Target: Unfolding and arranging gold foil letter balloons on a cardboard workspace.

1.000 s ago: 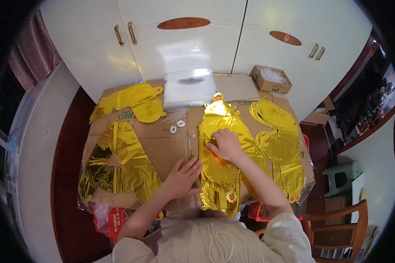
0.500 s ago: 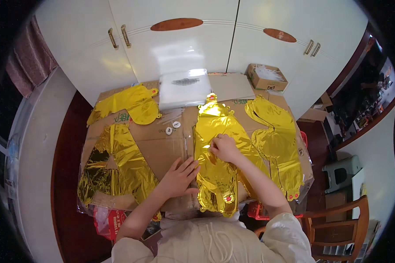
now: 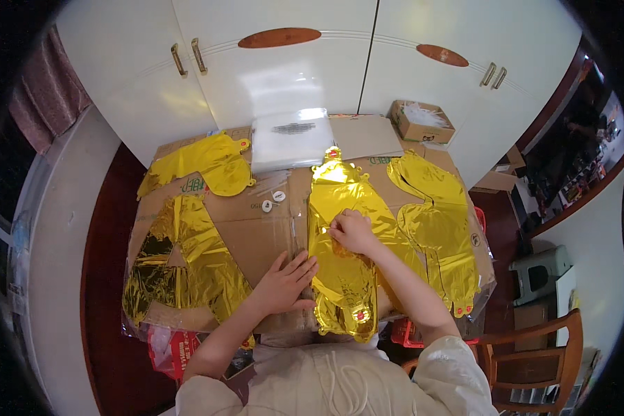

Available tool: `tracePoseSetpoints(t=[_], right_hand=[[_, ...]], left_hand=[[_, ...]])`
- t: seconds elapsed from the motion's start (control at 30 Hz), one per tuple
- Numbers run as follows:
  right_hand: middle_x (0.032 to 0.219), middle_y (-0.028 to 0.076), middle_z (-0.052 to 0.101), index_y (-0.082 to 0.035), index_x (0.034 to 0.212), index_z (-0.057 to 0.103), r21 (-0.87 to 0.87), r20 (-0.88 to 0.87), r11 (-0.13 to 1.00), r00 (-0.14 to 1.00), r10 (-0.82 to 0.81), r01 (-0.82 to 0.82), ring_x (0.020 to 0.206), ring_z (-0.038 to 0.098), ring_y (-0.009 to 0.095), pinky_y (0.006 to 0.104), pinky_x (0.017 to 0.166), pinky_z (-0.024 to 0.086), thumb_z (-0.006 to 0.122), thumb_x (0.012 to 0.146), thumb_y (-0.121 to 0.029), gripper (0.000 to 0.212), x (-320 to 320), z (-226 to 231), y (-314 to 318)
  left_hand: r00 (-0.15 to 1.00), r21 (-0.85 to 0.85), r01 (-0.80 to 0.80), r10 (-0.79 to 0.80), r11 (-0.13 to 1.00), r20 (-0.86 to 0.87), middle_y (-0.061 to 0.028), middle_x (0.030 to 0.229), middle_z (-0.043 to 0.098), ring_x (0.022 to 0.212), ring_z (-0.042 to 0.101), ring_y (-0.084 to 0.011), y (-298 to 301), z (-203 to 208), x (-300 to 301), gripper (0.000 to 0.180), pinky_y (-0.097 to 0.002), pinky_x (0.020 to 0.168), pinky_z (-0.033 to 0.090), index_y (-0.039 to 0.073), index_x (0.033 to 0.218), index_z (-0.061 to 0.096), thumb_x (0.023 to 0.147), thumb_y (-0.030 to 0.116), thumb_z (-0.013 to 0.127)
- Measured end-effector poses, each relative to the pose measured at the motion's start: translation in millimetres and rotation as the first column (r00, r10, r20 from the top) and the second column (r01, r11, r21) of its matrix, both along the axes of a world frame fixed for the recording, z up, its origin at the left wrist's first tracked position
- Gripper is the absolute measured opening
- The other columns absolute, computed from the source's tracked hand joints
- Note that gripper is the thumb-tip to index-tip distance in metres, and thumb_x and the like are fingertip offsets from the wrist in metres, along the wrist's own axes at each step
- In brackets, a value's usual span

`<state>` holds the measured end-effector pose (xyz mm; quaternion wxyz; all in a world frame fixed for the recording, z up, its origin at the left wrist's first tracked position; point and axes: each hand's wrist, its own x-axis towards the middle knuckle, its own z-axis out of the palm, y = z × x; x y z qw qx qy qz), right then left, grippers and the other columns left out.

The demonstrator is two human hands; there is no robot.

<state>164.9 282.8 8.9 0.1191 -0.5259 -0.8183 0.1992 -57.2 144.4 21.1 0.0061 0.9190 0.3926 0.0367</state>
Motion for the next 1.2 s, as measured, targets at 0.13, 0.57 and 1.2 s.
tracePoseSetpoints(t=[0.13, 0.57, 1.2], right_hand=[[0.097, 0.005, 0.061, -0.016, 0.086, 0.068, 0.02, -0.006, 1.0, 1.0, -0.017, 0.017, 0.103, 0.056, 0.027, 0.0481, 0.086, 0.039, 0.067, 0.083, -0.035, 0.02, -3, -1, -1], [0.095, 0.005, 0.063, -0.012, 0.088, 0.069, 0.11, 0.106, 0.991, 0.991, -0.085, 0.074, 0.098, 0.059, 0.025, 0.0471, 0.083, 0.041, 0.067, 0.083, -0.037, 0.025, -13, 3, -7], [0.109, 0.001, 0.063, -0.013, 0.107, 0.065, 0.471, 0.021, 0.764, 0.871, 0.49, -0.441, 0.107, 0.056, 0.018, 0.0363, 0.088, 0.04, 0.062, 0.083, -0.018, 0.024, -17, 1, -44]], left_hand=[[1.0, -0.02, -0.003, 0.003, 1.0, 0.0, -0.0106, 0.152, 0.035, 0.144, 0.025, -0.0266, -1, 2, 1, 0.084, -0.0532, 0.114, 0.02, 0.004, 0.145, 0.035, 0.087, 0.064, 0.048], [0.999, 0.002, 0.005, -0.005, 1.0, -0.035, -0.0112, 0.15, 0.037, 0.144, 0.027, -0.0257, -4, 1, 2, 0.08, -0.0521, 0.115, 0.02, 0.003, 0.142, 0.04, 0.088, 0.061, 0.049], [0.997, 0.076, -0.027, 0.021, 0.997, 0.073, -0.0147, 0.144, 0.044, 0.139, 0.032, -0.029, -9, -2, 7, 0.08, -0.0499, 0.111, 0.026, 0.002, 0.137, 0.047, 0.086, 0.064, 0.05]])
